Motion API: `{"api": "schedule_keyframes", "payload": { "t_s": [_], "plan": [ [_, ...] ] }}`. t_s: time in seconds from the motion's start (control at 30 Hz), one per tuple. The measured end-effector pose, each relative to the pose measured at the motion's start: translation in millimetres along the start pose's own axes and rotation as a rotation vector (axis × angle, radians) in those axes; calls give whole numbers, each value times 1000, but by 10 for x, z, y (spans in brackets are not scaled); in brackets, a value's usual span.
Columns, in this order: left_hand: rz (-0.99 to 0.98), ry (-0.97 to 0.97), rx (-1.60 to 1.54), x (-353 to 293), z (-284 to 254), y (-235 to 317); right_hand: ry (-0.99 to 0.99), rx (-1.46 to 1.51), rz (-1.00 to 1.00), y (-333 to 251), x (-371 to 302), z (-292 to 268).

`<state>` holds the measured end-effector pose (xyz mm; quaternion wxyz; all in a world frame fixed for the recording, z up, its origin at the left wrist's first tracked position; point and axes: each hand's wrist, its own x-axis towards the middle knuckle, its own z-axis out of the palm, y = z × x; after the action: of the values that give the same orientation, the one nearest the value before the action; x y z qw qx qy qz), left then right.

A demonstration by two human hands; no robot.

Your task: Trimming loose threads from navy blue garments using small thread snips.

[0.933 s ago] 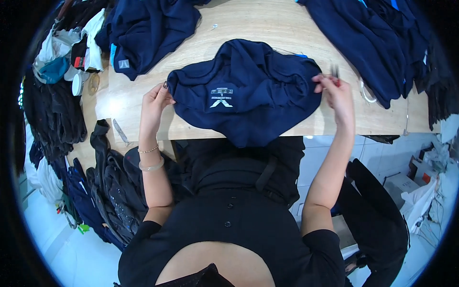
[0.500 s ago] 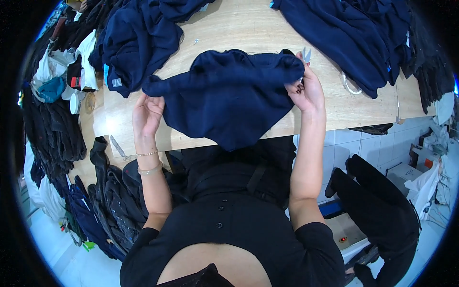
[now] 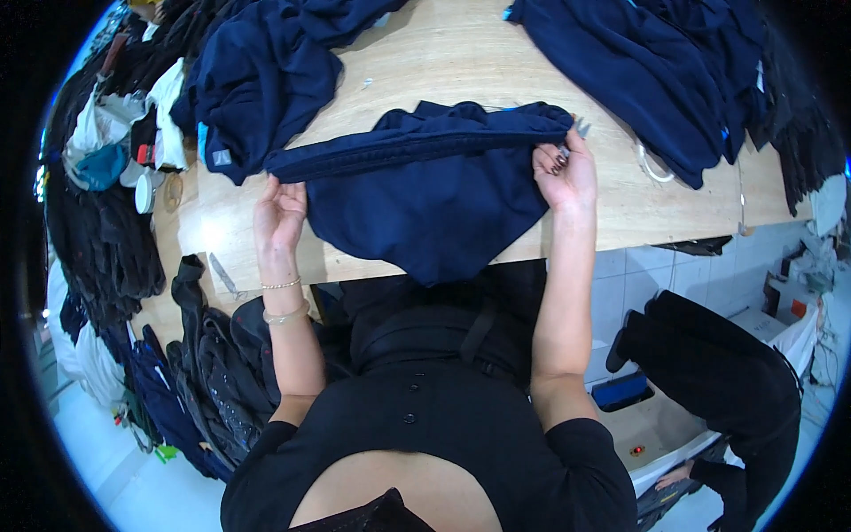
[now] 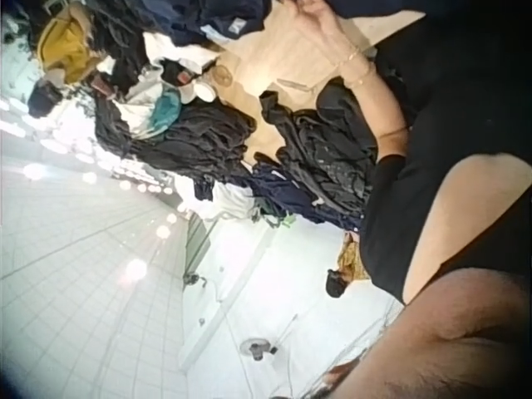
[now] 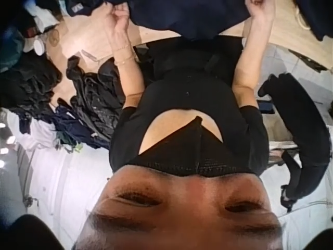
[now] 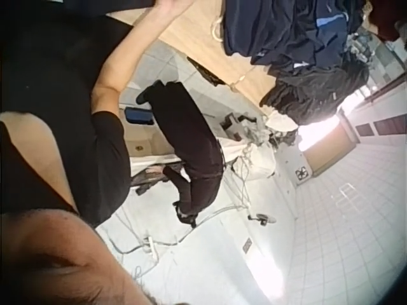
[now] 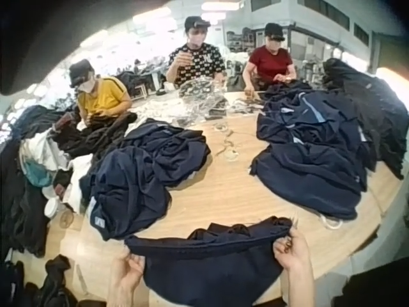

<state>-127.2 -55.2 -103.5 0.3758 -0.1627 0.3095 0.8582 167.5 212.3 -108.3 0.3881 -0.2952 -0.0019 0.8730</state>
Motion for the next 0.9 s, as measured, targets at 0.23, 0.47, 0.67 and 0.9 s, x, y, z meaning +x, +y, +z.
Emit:
{"api": "schedule_keyframes", "payload": {
  "t_s": [0.23,0.47,0.67,0.9],
  "plan": [
    [12,-11,52,-38,50,-125,-83,-90,36,-160,49,-190],
    [-25,-124,131,-192,183,-141,-86,-188,68,-84,-58,-29],
    [7,-187,77,-169,177,-162,-74,-299,-30,-123,-70,-86],
    [-76,-286,11,-164,100,-89,-195,-291,-27,-104,-113,-141]
  ]
}}
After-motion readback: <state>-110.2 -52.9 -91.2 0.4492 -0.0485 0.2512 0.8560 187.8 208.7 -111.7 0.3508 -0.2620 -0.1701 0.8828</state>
